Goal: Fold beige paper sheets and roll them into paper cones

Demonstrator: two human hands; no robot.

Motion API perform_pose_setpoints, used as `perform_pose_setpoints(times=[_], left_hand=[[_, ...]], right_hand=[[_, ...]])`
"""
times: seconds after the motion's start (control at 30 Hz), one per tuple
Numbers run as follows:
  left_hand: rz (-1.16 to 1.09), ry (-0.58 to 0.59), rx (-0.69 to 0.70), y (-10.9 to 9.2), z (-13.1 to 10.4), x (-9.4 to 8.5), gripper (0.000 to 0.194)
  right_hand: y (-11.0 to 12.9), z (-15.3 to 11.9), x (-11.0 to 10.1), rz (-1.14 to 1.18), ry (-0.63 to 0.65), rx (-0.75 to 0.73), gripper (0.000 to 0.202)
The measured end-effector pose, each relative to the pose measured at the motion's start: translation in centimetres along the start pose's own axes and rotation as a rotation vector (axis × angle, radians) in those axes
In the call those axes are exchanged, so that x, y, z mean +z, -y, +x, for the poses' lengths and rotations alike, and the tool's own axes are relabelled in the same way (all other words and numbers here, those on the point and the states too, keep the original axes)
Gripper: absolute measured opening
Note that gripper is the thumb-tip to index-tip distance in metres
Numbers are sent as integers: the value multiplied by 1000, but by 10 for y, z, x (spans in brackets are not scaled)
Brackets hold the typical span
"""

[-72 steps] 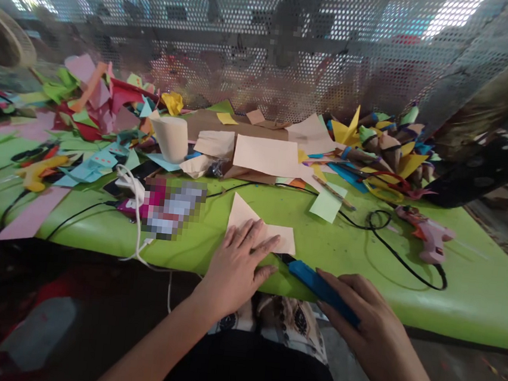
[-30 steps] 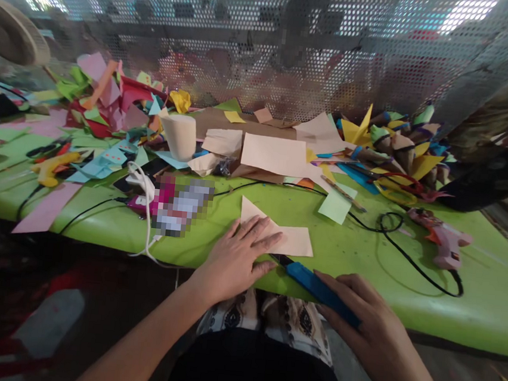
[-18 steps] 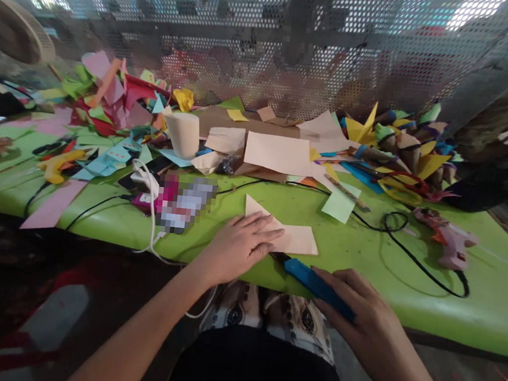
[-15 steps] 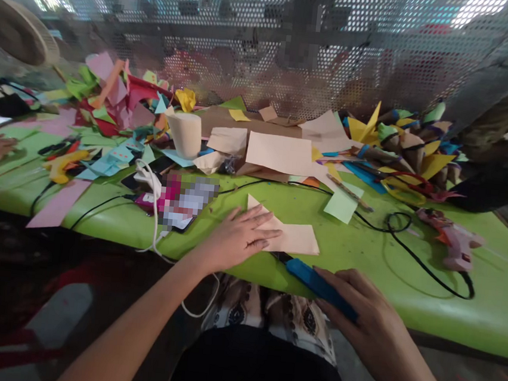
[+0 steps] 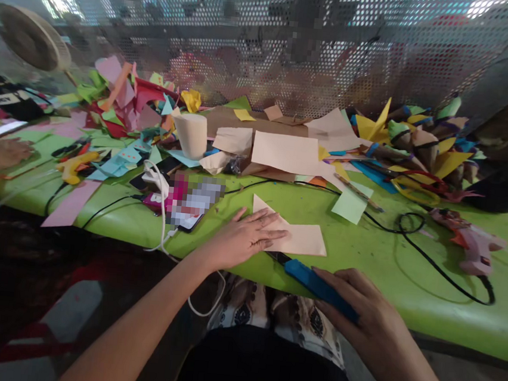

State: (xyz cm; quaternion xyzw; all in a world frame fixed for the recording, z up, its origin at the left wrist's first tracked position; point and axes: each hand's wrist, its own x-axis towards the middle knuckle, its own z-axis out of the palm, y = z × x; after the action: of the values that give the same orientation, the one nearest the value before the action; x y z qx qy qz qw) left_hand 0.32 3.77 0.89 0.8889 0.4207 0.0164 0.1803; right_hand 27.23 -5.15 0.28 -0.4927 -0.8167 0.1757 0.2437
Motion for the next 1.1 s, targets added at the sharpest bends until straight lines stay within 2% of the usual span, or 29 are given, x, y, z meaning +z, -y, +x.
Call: perform_pose_setpoints(times=[0.2,0.6,0.77,0.83,0.93,1.0,1.1], left_hand=[[-10,-1,7,1,1,-2,44],[-21,179,-5,2,5,-18,47],[-33,183,-26,0,6,-19,46],[-41,148,-13,1,5,-17,46],[-25,59,25,3,4,-11,44],[7,0,55,4,3,-7,44],[20,-68,51,2,3,-4,45]], right_hand=[[6,7,8,-8,5,-28,34],[10,15,18,10,31,-29,35],[15,13,19,77,83,-22,35],[18,10,13,119,143,-9,35],[16,7,-9,171,187,31,37],[8,10,-29,155,123,58,38],[-18,31,-59,33,-93,87,39]])
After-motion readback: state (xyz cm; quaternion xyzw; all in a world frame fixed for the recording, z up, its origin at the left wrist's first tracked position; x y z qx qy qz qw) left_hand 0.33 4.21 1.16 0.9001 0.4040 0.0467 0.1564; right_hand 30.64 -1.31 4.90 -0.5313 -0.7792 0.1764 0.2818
